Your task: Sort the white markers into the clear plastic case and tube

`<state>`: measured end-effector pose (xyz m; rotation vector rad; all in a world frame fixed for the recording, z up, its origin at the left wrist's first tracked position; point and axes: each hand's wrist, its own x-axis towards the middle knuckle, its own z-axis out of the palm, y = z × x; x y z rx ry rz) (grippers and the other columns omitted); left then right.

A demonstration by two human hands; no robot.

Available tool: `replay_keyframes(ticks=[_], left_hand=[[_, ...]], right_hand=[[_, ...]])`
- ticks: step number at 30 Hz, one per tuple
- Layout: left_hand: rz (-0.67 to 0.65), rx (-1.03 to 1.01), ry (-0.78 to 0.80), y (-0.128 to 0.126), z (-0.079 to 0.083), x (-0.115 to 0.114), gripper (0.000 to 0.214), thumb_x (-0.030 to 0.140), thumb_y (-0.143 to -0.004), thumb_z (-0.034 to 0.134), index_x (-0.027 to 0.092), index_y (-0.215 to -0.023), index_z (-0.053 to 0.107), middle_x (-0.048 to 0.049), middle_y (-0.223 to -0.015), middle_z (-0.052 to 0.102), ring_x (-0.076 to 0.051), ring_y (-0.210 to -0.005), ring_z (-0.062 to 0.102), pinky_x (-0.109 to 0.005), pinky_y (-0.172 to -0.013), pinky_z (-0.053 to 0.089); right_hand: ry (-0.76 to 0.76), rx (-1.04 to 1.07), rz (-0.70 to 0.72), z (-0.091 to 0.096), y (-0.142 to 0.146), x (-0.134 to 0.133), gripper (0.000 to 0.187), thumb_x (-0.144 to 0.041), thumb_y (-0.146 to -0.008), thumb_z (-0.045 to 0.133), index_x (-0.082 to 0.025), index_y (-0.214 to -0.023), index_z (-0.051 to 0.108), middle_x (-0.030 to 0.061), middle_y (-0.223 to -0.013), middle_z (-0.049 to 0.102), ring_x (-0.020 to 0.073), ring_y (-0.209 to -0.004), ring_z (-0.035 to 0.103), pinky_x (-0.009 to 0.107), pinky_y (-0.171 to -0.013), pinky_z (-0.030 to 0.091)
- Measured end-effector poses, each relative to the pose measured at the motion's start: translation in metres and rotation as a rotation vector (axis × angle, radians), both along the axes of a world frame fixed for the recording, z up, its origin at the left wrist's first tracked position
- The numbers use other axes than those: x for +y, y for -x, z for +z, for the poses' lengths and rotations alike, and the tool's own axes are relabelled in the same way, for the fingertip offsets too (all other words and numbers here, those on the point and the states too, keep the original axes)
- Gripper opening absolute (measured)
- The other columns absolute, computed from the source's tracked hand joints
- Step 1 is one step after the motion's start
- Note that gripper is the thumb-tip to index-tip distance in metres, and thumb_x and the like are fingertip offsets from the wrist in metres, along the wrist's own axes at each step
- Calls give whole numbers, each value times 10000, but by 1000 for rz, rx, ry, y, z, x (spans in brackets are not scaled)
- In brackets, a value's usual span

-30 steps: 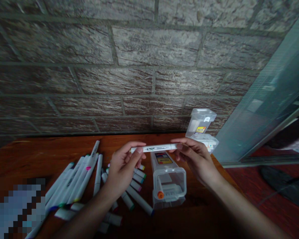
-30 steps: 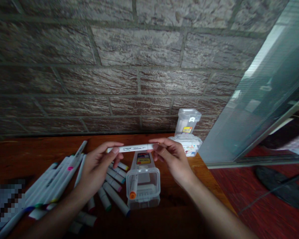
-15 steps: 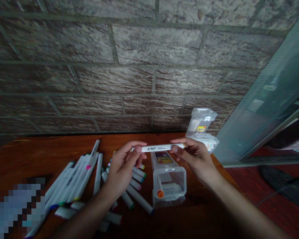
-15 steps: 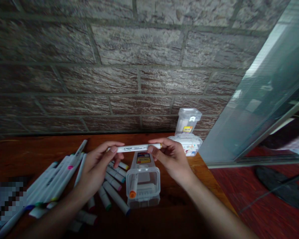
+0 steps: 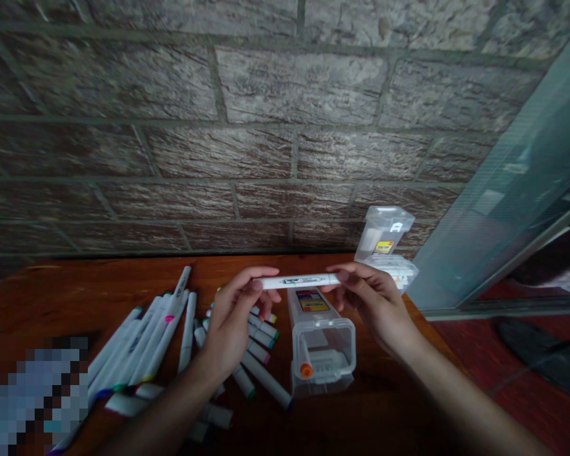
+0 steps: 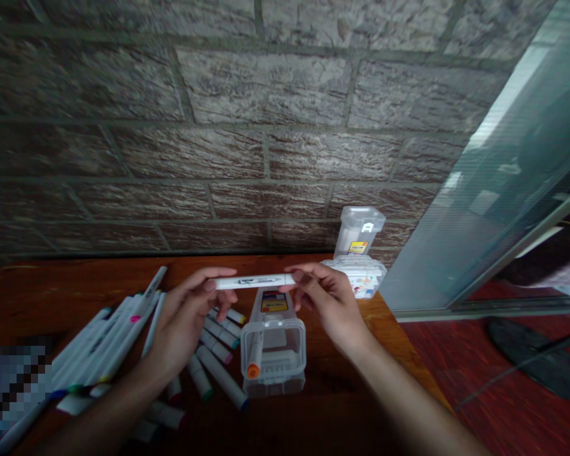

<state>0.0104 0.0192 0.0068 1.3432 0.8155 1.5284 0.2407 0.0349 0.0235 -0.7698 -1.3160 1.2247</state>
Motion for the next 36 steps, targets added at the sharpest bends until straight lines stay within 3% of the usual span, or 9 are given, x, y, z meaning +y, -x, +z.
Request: replay_keyframes(ticks=[10,19,29,36], left_hand=[[31,19,-1,-1,1,1,242,322,-980,582,169,-1097,728,-23,-755,698,-129,-566,550,-260,-532,428],[64,69,-13,1,1,2,237,331,-983,591,170,-1092,727,-16,-750,698,-125,-563,548,-253,-536,432],[102,170,-7,0,5,-2,240,365,-943,665,181,-1079,737,-5,-708,716,-113,-520,543,-222,-493,425],[136,247,-15,0,4,-2,157,303,-908,708,213,-1023,766,-9,-718,741,-138,-572,641,-220,-509,471]], right_hand=[[0,14,18,-1,1,0,226,-382,-924,731,-180,-1000,799,72,-813,804,132,-529,591,271,-525,440],[-9,-18,6,1,1,0,228,-387,-845,820,-210,-988,816,64,-790,809,126,-517,597,268,-523,516],[-49,-81,-21,-1,-2,0,206,-352,-842,831,-225,-1003,815,35,-737,768,111,-502,541,249,-484,446],[-37,-90,-28,-1,-2,0,226,-334,-817,854,-227,-1012,811,33,-735,764,103,-489,531,239,-462,404]])
